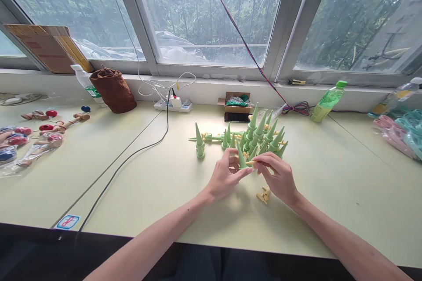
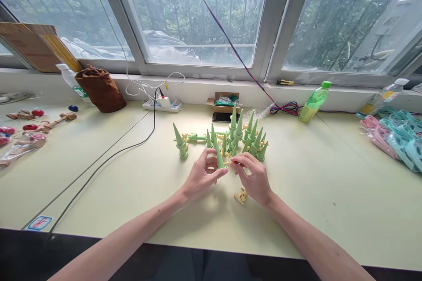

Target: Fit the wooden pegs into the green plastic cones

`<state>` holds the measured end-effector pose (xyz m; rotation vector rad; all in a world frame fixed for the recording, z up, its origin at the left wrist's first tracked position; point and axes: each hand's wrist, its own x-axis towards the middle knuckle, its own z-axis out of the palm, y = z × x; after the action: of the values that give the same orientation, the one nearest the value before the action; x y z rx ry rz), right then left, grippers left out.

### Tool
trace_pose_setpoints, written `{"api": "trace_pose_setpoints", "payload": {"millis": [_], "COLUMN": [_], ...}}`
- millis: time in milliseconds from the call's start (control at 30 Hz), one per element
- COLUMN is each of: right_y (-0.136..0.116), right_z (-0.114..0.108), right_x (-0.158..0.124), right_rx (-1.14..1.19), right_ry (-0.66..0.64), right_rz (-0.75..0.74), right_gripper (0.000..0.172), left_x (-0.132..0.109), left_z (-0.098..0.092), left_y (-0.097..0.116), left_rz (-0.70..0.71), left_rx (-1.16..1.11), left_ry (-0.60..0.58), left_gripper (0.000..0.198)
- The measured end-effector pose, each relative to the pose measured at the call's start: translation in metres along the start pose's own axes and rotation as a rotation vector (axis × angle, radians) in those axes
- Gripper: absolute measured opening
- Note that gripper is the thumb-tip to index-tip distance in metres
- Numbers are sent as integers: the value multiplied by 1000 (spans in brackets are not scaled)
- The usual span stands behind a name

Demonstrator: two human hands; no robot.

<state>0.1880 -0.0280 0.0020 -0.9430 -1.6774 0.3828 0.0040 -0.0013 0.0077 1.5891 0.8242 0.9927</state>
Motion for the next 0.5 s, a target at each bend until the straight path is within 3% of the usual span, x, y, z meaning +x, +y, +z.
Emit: {"api": "trace_pose_setpoints", "payload": {"millis": [500], "right_y": [0], "right_z": [-2], "right_x": [2], "right_rx": [3], "right_ry": [12], "right_rz": [-28], "right_gripper": [15], "left_x": [0], "left_z": [-2], "left_y": [0], "left_rz": [43], "left_rx": [68], "left_ry": [-27], "left_gripper": [47]}}
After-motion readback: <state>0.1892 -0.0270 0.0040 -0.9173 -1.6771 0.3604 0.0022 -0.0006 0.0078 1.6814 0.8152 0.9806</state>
